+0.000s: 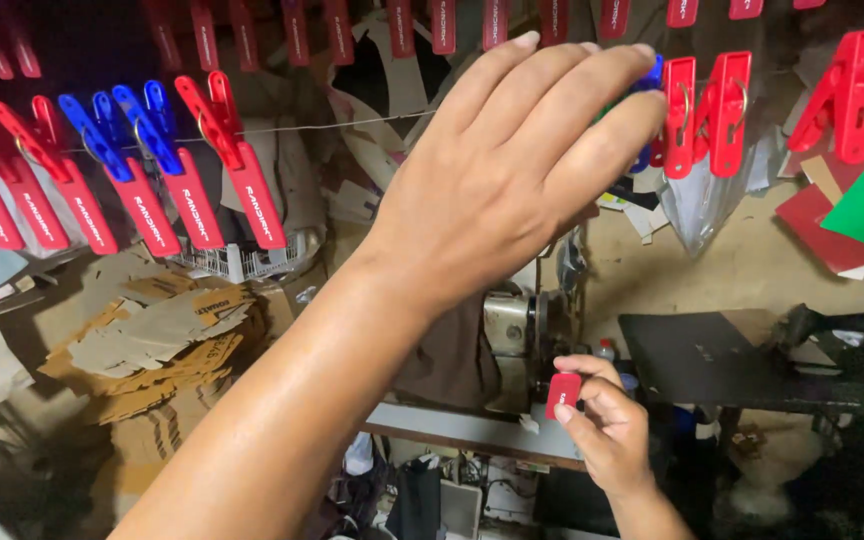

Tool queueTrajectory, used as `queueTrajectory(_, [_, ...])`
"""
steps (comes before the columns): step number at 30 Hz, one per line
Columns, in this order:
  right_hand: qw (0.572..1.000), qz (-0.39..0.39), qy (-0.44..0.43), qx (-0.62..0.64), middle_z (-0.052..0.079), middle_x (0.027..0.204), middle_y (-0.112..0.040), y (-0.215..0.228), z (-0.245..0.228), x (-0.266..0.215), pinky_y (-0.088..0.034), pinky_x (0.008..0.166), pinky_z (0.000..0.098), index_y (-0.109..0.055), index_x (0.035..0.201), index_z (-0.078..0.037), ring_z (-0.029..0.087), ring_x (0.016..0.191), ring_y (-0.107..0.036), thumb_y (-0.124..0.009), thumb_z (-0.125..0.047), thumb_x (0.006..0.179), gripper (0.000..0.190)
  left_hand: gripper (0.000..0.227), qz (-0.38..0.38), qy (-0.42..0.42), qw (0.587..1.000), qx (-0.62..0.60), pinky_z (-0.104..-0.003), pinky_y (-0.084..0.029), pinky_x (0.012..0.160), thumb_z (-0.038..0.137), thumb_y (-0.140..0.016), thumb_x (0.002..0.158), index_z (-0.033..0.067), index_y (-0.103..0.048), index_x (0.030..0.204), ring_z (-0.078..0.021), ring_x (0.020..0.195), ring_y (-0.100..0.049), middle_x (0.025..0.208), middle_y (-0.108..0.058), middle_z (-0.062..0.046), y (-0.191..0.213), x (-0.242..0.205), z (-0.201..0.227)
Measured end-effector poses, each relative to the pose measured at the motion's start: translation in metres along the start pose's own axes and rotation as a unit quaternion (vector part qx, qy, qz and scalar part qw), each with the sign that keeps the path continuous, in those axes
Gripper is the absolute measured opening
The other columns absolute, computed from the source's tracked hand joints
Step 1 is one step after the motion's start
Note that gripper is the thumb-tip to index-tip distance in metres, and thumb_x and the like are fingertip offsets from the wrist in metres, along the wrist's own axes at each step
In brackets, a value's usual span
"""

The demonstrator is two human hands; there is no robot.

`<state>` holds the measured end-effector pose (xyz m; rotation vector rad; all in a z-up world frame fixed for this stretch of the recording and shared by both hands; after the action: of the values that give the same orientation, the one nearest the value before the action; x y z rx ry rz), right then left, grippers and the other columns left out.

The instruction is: Organizing small red leather strips by placing them in a template and hanging them on a line with clothespins.

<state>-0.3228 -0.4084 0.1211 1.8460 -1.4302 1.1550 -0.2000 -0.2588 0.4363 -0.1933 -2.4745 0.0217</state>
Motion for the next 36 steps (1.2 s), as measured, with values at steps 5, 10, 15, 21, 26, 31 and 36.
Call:
queueTrajectory(5, [1.000,0.001,0.003,0.011,0.022,0.125,-0.064,0.001,0.007,0.010,-0.048,0.099,0.0358,-0.069,0.086,-0.001,0.027,0.120,-0.061,-0.068,-0.011,0.090,0.010,0.020,-0.009,-0.003,1.000,0.000,-0.036,-0.057,0.098,0.000,-0.051,0.107,0.0109,-0.058,0.123,-0.0216,0.102,-0.067,0.126,-0.062,-0.007,-0.022,0.001,-0.005])
queueTrajectory(10, [1.000,-0.006,0.007,0.000,0.021,0.124,-0.065,-0.004,0.006,0.026,-0.048,0.097,0.0349,-0.067,0.082,-0.002,0.026,0.118,-0.062,-0.068,-0.013,0.090,0.013,0.015,-0.038,0.028,0.994,-0.095,-0.043,-0.057,0.101,0.010,-0.053,0.115,0.0041,-0.060,0.127,-0.0325,0.106,-0.070,0.135,-0.060,-0.012,-0.018,-0.016,-0.016])
queueTrajectory(15, [0.998,-0.042,0.040,0.034,0.021,0.125,-0.063,-0.025,-0.004,0.063,-0.048,0.100,0.0374,-0.064,0.084,-0.002,0.029,0.121,-0.062,-0.066,-0.012,0.091,0.012,0.041,-0.099,0.082,0.955,-0.266,-0.051,-0.054,0.115,0.020,-0.075,0.111,-0.0039,-0.050,0.134,-0.0417,0.135,-0.062,0.140,-0.060,-0.024,0.005,-0.030,-0.039])
queueTrajectory(21, [0.992,-0.080,0.043,0.085,0.018,0.119,-0.062,-0.064,-0.016,0.111,-0.048,0.099,0.0346,-0.058,0.081,-0.004,0.026,0.115,-0.060,-0.068,-0.010,0.090,0.015,0.040,-0.176,0.218,0.907,-0.315,-0.032,-0.047,0.094,0.032,-0.052,0.115,0.0051,-0.045,0.143,-0.0191,0.107,-0.061,0.130,-0.062,-0.010,0.042,-0.033,-0.064])
queueTrajectory(26, [0.987,-0.091,0.083,0.107,0.013,0.109,-0.060,-0.098,-0.041,0.145,-0.045,0.097,0.0311,-0.062,0.087,-0.003,0.023,0.108,-0.059,-0.070,-0.010,0.090,0.011,0.031,-0.207,0.250,0.904,-0.277,-0.033,-0.036,0.067,0.034,-0.044,0.114,0.0036,-0.048,0.110,-0.0160,0.077,-0.035,0.087,-0.039,-0.003,0.045,-0.039,-0.079])
queueTrajectory(31, [0.984,-0.072,0.127,0.106,0.012,0.108,-0.061,-0.123,-0.071,0.169,-0.045,0.100,0.0321,-0.065,0.089,-0.003,0.022,0.108,-0.060,-0.071,-0.008,0.090,0.008,0.040,-0.219,0.278,0.884,-0.304,-0.028,-0.051,0.069,0.038,-0.037,0.111,0.0034,-0.055,0.119,-0.0122,0.078,-0.058,0.089,-0.058,-0.004,0.045,-0.038,-0.079])
queueTrajectory(36, [0.987,-0.045,0.127,0.088,0.006,0.099,-0.058,-0.133,-0.087,0.181,-0.045,0.093,0.0335,-0.063,0.087,-0.006,0.021,0.099,-0.060,-0.070,-0.009,0.089,0.008,0.031,-0.207,0.320,0.857,-0.347,-0.026,-0.043,0.066,0.034,-0.043,0.110,0.0072,-0.053,0.098,-0.0116,0.074,-0.046,0.080,-0.048,0.000,0.038,-0.043,-0.076])
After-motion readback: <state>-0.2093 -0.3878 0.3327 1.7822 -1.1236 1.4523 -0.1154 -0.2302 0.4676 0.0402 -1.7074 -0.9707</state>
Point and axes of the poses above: each hand's wrist, its own x-axis towards the middle knuckle, its own y-axis out of the back of the hand, z = x × y, the point moved 2 cm from there along x, towards the middle knuckle
